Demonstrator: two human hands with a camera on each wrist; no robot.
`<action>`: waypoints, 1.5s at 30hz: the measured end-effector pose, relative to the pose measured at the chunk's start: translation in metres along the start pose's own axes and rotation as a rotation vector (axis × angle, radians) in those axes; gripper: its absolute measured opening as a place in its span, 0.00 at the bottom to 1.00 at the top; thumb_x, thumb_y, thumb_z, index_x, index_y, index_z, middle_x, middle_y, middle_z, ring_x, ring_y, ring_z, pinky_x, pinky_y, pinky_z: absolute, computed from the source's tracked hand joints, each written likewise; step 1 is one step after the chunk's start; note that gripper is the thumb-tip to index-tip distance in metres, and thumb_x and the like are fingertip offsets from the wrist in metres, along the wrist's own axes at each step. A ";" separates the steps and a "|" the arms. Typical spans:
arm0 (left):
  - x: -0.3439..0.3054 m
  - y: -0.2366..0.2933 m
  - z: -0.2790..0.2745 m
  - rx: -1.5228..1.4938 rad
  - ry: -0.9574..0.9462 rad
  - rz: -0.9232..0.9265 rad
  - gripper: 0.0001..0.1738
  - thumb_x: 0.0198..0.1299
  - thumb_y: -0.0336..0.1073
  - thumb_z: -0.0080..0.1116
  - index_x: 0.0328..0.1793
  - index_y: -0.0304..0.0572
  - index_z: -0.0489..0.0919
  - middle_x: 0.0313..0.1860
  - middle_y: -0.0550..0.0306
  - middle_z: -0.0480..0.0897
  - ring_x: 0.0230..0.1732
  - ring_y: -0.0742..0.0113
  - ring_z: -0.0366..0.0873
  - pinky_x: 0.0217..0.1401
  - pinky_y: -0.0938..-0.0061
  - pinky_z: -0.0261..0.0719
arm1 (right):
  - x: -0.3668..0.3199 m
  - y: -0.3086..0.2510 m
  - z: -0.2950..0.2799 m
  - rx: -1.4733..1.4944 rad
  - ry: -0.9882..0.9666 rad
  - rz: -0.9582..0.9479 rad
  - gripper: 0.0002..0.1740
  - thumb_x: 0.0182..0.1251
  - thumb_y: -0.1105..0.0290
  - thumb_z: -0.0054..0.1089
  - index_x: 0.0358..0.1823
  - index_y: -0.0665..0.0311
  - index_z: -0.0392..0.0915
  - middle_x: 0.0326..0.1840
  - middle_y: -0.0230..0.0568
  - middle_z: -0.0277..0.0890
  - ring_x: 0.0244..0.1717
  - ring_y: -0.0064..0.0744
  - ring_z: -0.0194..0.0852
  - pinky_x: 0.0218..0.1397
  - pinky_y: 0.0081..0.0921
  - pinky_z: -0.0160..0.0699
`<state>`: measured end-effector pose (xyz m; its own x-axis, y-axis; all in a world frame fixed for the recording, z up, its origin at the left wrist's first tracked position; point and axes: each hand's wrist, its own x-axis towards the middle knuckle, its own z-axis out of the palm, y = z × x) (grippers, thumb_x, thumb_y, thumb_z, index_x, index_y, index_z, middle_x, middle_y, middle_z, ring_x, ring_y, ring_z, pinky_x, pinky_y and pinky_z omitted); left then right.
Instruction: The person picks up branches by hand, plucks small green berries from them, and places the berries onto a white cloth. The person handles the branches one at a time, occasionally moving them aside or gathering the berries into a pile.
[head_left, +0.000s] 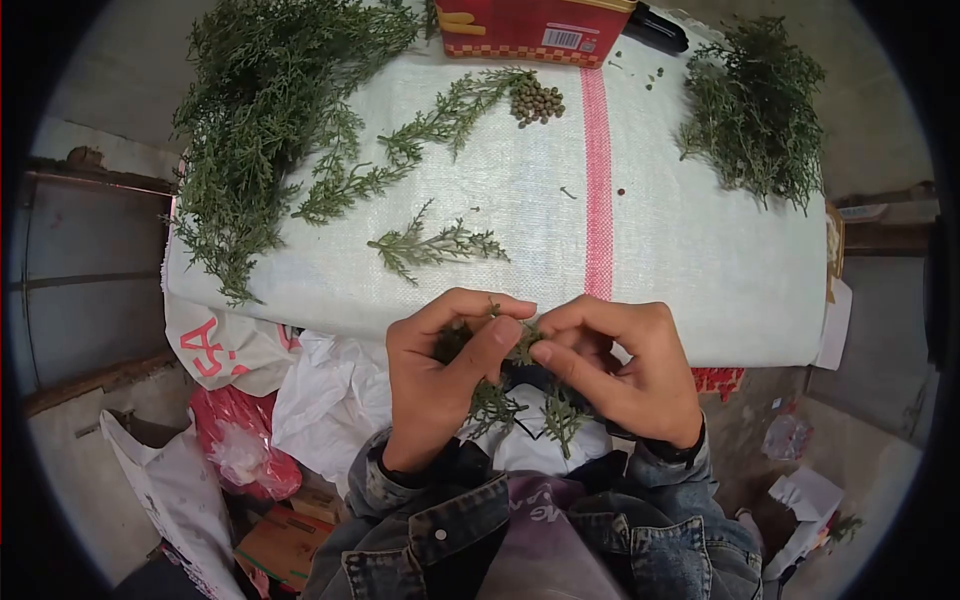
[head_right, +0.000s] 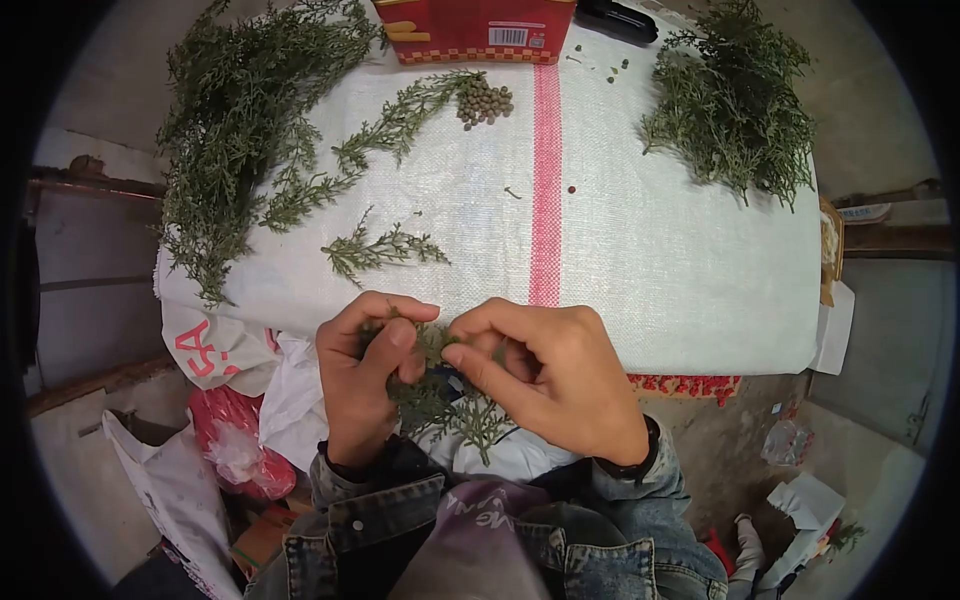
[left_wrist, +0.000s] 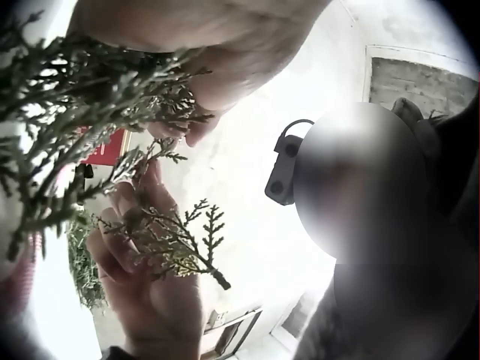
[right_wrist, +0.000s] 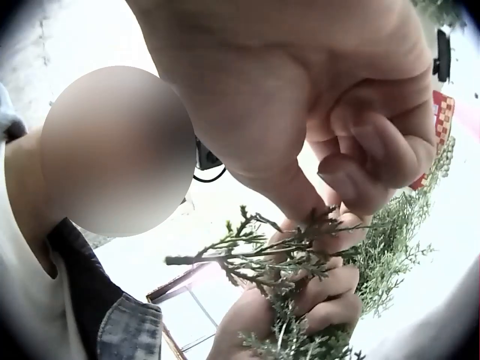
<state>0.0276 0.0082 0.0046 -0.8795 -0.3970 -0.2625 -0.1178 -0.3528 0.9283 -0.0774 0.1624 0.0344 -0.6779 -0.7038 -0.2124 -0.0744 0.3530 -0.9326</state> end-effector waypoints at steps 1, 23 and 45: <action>0.000 -0.001 -0.001 -0.002 -0.002 0.017 0.15 0.62 0.29 0.63 0.54 0.32 0.82 0.25 0.69 0.73 0.26 0.84 0.65 0.29 0.86 0.59 | 0.000 0.001 0.001 0.028 -0.027 0.015 0.06 0.63 0.78 0.68 0.38 0.72 0.82 0.22 0.31 0.78 0.21 0.11 0.64 0.23 0.15 0.60; 0.018 -0.019 -0.025 -0.385 0.033 0.236 0.09 0.66 0.32 0.52 0.37 0.32 0.72 0.33 0.57 0.74 0.28 0.77 0.68 0.35 0.81 0.66 | 0.097 -0.029 -0.032 -0.410 0.006 -0.218 0.08 0.65 0.77 0.64 0.45 0.67 0.82 0.40 0.41 0.85 0.28 0.24 0.82 0.31 0.24 0.79; 0.006 -0.002 -0.032 -0.465 -0.100 0.099 0.06 0.72 0.29 0.46 0.42 0.32 0.69 0.30 0.48 0.78 0.23 0.69 0.77 0.28 0.75 0.75 | 0.170 0.013 -0.022 -1.002 0.292 -0.438 0.06 0.55 0.69 0.71 0.34 0.60 0.88 0.33 0.38 0.85 0.29 0.38 0.83 0.36 0.32 0.79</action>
<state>0.0367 -0.0205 -0.0070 -0.9187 -0.3726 -0.1312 0.1672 -0.6677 0.7254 -0.2097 0.0615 -0.0071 -0.5843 -0.7638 0.2741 -0.8111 0.5385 -0.2285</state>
